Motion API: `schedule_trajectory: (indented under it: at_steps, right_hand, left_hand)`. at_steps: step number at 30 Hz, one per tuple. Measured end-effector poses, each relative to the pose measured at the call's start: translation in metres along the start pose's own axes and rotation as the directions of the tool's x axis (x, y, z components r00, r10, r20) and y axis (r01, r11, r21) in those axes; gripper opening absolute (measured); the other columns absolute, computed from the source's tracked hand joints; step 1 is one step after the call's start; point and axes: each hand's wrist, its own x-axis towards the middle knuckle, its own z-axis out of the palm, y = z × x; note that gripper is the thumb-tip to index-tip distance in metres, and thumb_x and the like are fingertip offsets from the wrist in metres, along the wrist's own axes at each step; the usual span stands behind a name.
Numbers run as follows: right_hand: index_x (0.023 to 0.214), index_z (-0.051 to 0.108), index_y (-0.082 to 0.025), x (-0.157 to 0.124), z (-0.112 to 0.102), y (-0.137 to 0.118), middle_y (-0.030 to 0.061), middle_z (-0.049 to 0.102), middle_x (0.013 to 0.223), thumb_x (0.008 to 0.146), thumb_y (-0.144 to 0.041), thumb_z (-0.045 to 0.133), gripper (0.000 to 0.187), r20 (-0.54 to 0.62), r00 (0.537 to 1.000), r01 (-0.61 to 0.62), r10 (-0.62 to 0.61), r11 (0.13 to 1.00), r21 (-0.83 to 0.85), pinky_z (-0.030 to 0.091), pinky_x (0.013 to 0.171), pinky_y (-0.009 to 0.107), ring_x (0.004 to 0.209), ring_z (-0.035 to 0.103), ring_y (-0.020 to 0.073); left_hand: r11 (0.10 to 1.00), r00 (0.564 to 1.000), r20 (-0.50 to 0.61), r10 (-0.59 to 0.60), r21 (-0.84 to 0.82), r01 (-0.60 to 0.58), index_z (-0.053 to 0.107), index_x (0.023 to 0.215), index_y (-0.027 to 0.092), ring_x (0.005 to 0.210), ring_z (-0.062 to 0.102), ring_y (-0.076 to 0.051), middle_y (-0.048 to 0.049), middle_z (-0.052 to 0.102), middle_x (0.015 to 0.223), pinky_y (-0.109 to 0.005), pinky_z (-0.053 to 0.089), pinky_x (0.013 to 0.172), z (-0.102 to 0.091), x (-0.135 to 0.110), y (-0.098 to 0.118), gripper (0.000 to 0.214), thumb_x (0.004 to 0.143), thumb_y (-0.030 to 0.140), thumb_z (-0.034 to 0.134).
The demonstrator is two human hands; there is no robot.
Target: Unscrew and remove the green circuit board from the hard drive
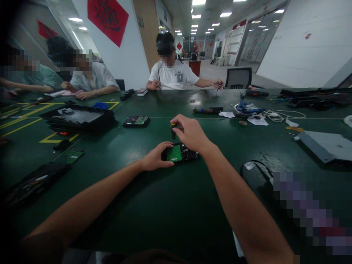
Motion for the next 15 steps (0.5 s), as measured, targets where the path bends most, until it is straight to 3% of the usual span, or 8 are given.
schedule_trajectory:
  at_steps: [6,15]
  right_hand:
    - [0.100,0.065,-0.023,-0.0001,-0.0017,-0.0027,0.0064,0.072,0.105,0.090,-0.027,0.069,0.012,-0.002,1.000,0.011,-0.011,0.998,-0.056,0.056,0.085,0.042,0.093,0.069,0.0238]
    - [0.105,0.067,-0.023,-0.0008,-0.0070,-0.0061,0.0064,0.073,0.109,0.090,-0.020,0.065,0.016,0.030,0.999,0.048,-0.045,0.994,-0.099,0.054,0.087,0.042,0.096,0.068,0.0240]
  left_hand:
    - [1.000,1.000,-0.008,0.012,0.016,-0.012,0.053,0.139,0.019,0.142,0.046,-0.034,-0.0172,0.048,0.152,-0.052,0.038,0.121,0.0018,-0.0001,-0.0035,0.079,0.073,0.049,0.085]
    - [1.000,1.000,-0.013,0.004,0.028,-0.003,0.054,0.137,0.021,0.142,0.047,-0.035,-0.0156,0.050,0.151,-0.052,0.037,0.122,0.0022,0.0005,-0.0048,0.078,0.072,0.050,0.085]
